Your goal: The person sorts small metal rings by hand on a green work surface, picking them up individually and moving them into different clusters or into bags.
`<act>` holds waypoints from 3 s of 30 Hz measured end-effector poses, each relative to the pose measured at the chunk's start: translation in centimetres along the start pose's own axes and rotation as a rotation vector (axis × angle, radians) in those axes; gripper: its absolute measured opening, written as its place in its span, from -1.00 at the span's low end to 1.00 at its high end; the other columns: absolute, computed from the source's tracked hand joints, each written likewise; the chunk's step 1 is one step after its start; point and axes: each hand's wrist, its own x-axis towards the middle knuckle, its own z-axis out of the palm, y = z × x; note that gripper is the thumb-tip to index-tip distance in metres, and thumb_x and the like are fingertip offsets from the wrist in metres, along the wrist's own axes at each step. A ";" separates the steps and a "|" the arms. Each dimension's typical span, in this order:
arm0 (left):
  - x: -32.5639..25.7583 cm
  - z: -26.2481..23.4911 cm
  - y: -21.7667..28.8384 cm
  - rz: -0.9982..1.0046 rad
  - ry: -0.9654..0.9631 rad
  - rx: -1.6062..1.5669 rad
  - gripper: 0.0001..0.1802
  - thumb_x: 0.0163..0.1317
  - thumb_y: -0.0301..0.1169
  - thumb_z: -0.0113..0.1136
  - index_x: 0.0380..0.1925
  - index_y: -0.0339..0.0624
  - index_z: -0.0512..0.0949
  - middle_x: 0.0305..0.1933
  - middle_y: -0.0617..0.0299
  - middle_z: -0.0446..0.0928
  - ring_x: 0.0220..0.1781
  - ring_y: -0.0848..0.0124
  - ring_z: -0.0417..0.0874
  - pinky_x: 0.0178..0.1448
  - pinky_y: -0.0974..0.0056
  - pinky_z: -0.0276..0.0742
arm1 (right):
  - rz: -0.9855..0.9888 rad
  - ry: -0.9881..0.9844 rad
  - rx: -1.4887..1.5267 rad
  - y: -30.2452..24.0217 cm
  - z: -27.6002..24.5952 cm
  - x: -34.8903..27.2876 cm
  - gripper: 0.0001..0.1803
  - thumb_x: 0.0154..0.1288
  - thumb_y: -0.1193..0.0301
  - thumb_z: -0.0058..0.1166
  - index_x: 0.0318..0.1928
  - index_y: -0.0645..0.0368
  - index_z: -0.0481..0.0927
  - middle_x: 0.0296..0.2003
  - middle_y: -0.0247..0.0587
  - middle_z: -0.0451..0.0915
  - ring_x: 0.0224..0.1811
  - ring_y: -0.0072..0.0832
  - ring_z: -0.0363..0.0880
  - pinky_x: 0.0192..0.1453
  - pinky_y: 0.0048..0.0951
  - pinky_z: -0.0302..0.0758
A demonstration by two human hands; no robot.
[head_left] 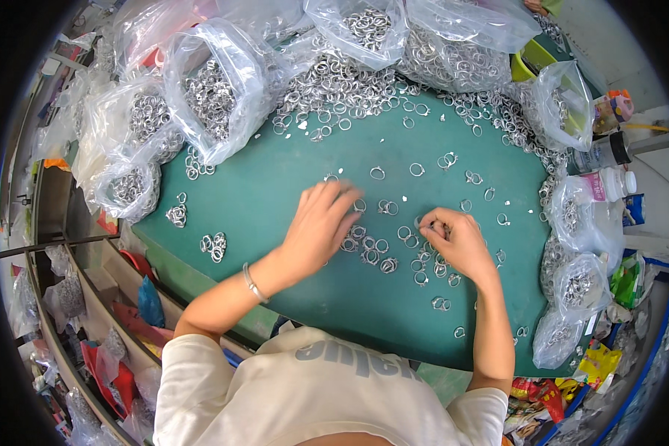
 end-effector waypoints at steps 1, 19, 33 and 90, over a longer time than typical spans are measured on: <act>1.5 0.4 -0.2 -0.016 -0.001 0.039 -0.63 0.14 -0.53 0.22 -0.01 -0.19 0.50 0.04 0.10 0.43 0.07 0.11 0.44 0.11 0.12 0.33 | 0.024 -0.030 0.070 0.4 -0.2 0.1 -0.83 0.11 0.47 0.23 -0.25 0.19 0.58 -0.72 -0.23 0.32 -0.63 -0.34 0.33 -0.49 -0.27 0.28; -0.7 0.9 3.2 -0.061 -0.162 -0.367 -0.82 0.12 -0.63 0.16 -0.24 -0.26 0.54 -0.25 0.08 0.51 -0.28 0.06 0.58 -0.25 0.17 0.53 | -0.071 0.147 0.175 -3.6 3.6 -4.6 -0.91 0.21 0.50 0.11 -0.30 0.20 0.49 -0.52 -0.12 0.56 -0.51 -0.19 0.58 -0.43 -0.27 0.46; -6.0 1.6 4.9 -0.002 -0.081 -0.176 -0.74 0.09 -0.59 0.21 -0.17 -0.22 0.54 -0.09 0.11 0.45 -0.12 0.12 0.50 -0.08 0.13 0.46 | -0.115 0.313 -0.012 -4.7 6.2 -5.5 -0.78 0.12 0.48 0.23 -0.20 0.19 0.53 -0.39 -0.09 0.52 -0.44 -0.12 0.57 -0.42 -0.15 0.44; -3.7 8.3 10.5 0.395 -0.290 -0.032 -0.66 0.08 -0.50 0.22 -0.09 -0.27 0.51 0.01 0.06 0.42 -0.04 0.17 0.44 -0.04 0.15 0.28 | 0.302 0.638 0.271 1.3 4.2 -15.9 -0.85 0.11 0.61 0.25 -0.45 0.32 0.50 -0.56 -0.25 0.39 -0.60 -0.54 0.27 -0.54 -0.49 0.27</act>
